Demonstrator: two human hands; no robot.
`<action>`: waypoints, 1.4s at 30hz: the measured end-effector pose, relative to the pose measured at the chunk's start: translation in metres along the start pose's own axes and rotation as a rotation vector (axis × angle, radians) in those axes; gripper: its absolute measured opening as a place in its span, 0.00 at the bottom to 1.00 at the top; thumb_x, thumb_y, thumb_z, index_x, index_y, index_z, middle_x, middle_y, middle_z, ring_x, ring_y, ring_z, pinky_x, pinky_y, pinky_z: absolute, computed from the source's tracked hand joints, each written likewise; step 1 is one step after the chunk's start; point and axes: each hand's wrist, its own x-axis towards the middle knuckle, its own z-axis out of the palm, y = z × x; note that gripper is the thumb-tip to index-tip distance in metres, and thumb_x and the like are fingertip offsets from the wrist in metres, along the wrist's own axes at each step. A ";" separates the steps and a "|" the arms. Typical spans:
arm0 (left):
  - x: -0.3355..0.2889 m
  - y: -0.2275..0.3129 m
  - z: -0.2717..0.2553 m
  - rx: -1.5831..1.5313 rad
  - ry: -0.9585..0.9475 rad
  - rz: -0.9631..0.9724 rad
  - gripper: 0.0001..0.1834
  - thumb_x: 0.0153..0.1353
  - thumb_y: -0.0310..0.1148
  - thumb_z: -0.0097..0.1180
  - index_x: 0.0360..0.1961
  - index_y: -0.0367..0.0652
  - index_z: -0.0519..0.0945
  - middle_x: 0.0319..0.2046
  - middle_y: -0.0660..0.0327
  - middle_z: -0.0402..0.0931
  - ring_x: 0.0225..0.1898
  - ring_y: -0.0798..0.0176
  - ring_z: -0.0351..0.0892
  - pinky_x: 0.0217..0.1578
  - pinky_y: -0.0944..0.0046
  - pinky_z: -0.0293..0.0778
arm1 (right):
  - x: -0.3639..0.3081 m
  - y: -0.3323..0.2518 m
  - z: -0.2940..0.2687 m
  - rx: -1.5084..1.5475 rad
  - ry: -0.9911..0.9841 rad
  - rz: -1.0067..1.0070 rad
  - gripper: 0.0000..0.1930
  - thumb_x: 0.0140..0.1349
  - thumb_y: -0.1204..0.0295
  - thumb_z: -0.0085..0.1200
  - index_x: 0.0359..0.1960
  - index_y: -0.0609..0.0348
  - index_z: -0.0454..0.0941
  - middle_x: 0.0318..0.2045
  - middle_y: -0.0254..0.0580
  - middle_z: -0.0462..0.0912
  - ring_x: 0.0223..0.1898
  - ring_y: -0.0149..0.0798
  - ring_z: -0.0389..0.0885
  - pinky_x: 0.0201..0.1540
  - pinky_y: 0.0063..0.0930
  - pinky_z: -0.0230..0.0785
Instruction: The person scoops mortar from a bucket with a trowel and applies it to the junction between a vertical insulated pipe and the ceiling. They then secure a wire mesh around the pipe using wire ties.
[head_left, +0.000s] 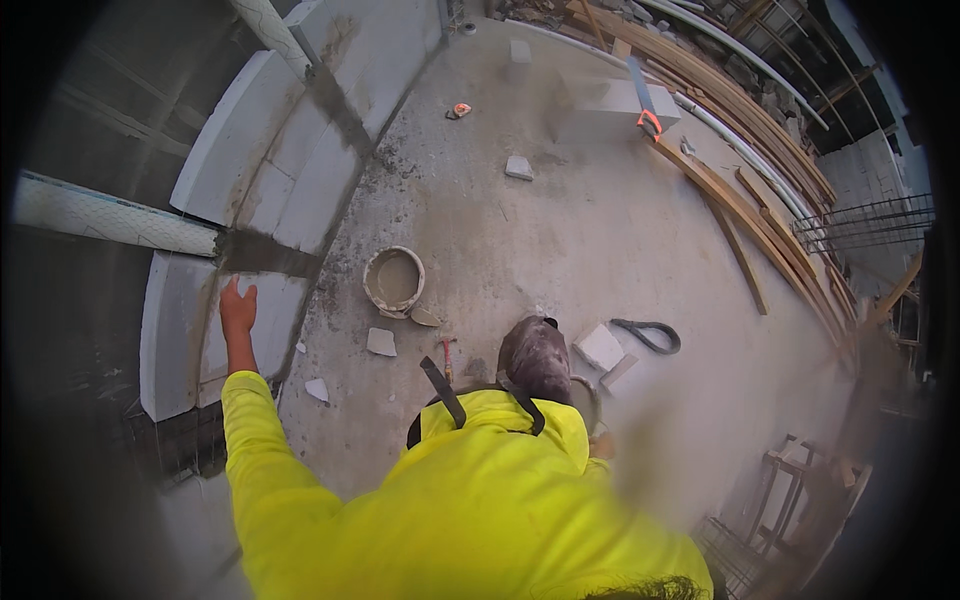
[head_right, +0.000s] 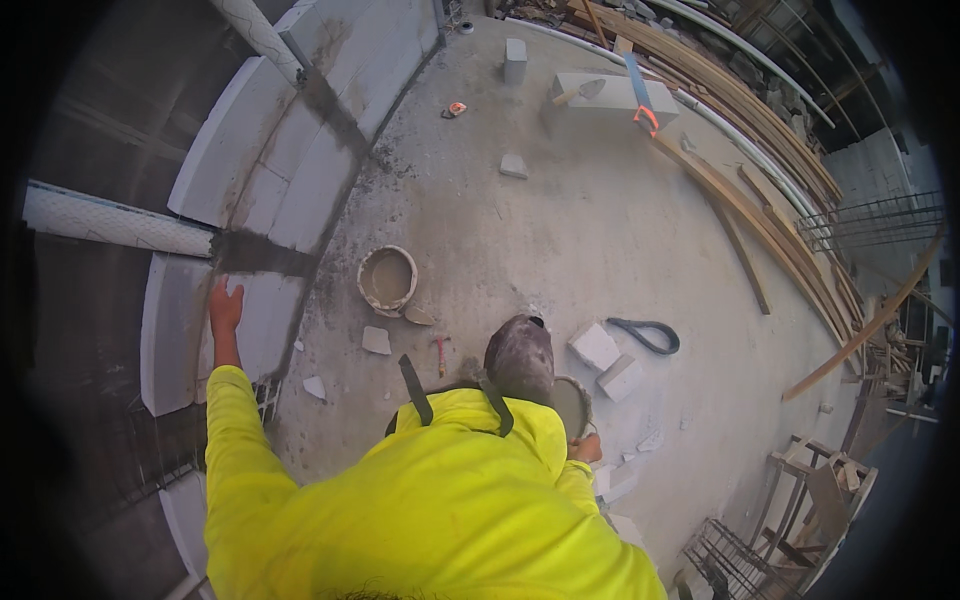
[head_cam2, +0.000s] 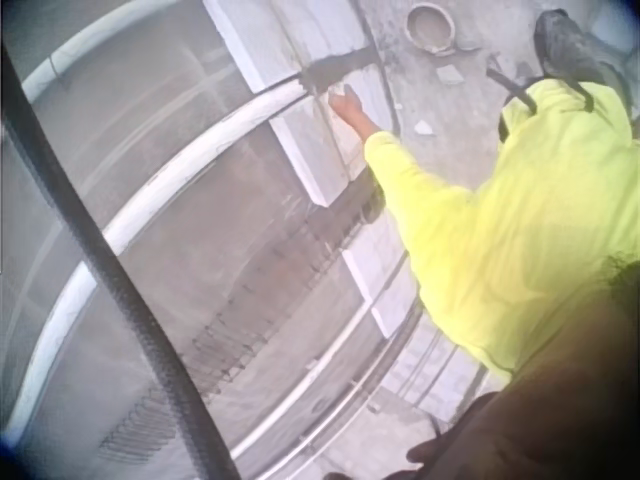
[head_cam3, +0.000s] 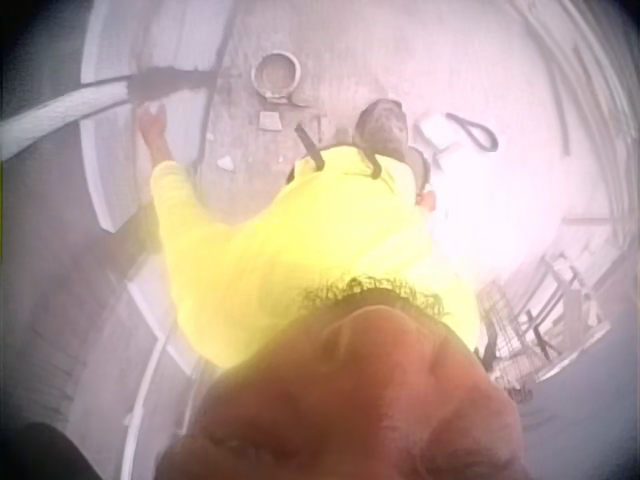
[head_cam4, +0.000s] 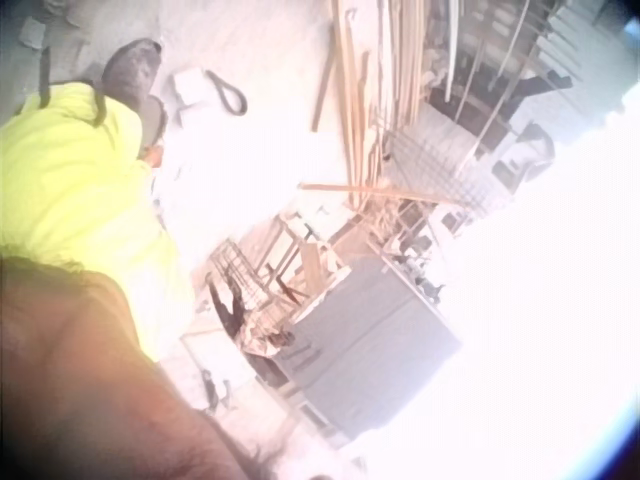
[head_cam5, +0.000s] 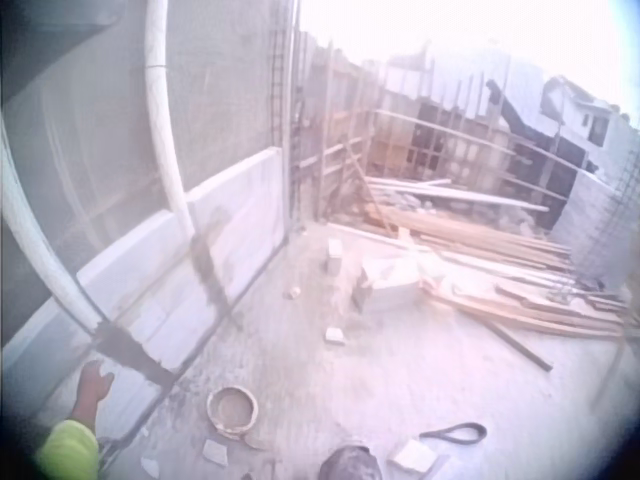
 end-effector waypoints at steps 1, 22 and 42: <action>0.014 0.035 -0.001 -0.007 0.000 0.044 0.32 0.60 0.43 0.59 0.62 0.36 0.73 0.58 0.39 0.73 0.61 0.39 0.71 0.61 0.50 0.68 | 0.022 -0.024 -0.007 0.016 -0.001 -0.013 0.26 0.52 0.70 0.64 0.53 0.65 0.74 0.34 0.50 0.85 0.35 0.46 0.85 0.41 0.39 0.77; 0.287 0.262 0.130 -0.143 -0.309 -0.281 0.32 0.59 0.42 0.59 0.62 0.35 0.73 0.57 0.41 0.74 0.57 0.46 0.76 0.59 0.53 0.71 | 0.293 -0.657 -0.218 0.558 0.149 -0.357 0.13 0.59 0.68 0.57 0.27 0.68 0.80 0.19 0.38 0.75 0.23 0.33 0.71 0.29 0.36 0.63; 0.454 0.401 0.171 -0.287 -0.512 -0.464 0.25 0.62 0.31 0.61 0.60 0.36 0.74 0.51 0.49 0.79 0.50 0.58 0.80 0.54 0.62 0.74 | 0.479 -1.269 -0.088 0.578 -0.202 -0.778 0.13 0.66 0.66 0.55 0.36 0.67 0.80 0.25 0.38 0.80 0.26 0.30 0.74 0.29 0.28 0.67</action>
